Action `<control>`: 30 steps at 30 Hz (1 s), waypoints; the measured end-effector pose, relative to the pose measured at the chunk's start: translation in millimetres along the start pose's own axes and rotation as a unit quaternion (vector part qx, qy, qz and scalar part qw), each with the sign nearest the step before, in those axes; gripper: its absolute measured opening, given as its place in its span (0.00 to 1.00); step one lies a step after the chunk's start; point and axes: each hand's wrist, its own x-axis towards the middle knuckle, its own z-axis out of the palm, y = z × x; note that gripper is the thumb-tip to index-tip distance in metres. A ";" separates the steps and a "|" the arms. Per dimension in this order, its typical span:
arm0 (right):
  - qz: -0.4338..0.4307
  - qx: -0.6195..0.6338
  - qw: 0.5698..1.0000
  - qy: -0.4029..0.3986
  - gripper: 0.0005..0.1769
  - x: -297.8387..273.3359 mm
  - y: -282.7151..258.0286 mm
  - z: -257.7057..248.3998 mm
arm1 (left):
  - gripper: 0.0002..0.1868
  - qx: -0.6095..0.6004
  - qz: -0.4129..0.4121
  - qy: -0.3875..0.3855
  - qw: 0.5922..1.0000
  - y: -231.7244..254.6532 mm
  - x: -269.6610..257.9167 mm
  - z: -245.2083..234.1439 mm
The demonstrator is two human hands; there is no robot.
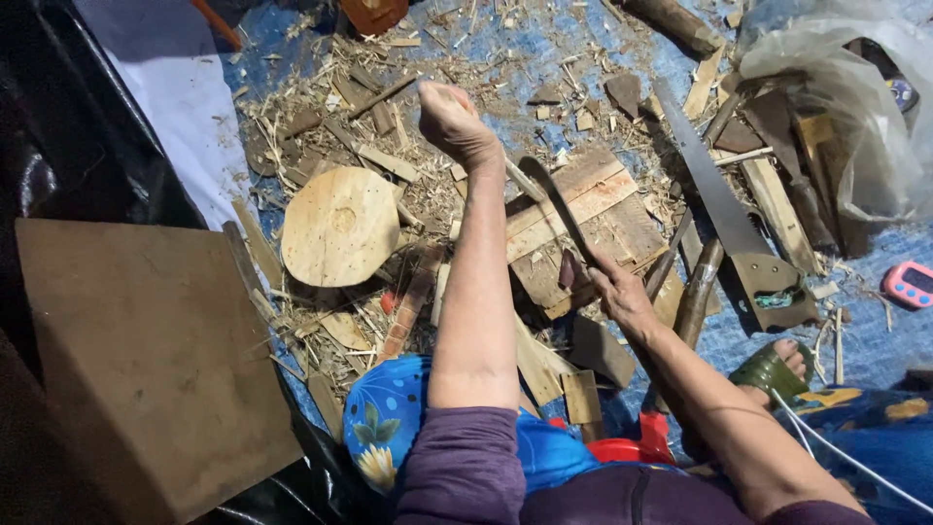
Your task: Carving and sawing wood to create or repair instrument parts using manual tools
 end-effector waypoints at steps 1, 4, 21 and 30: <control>-0.002 0.000 1.000 0.000 0.37 10.9 -1.5 -0.6 | 0.29 -0.001 0.001 0.001 1.000 0.7 4.2 1.6; -0.068 0.000 0.996 0.049 0.31 17.0 -1.2 -1.2 | 0.27 0.003 0.026 -0.008 1.000 -3.4 -0.9 0.9; -0.037 -0.006 0.998 0.054 0.28 4.5 43.5 20.4 | 0.30 -0.042 -0.014 -0.001 0.999 -8.2 -20.5 -10.2; -0.055 -0.095 0.991 0.079 0.24 18.0 63.0 21.9 | 0.32 -0.128 -0.002 -0.053 0.990 32.8 -51.8 -67.8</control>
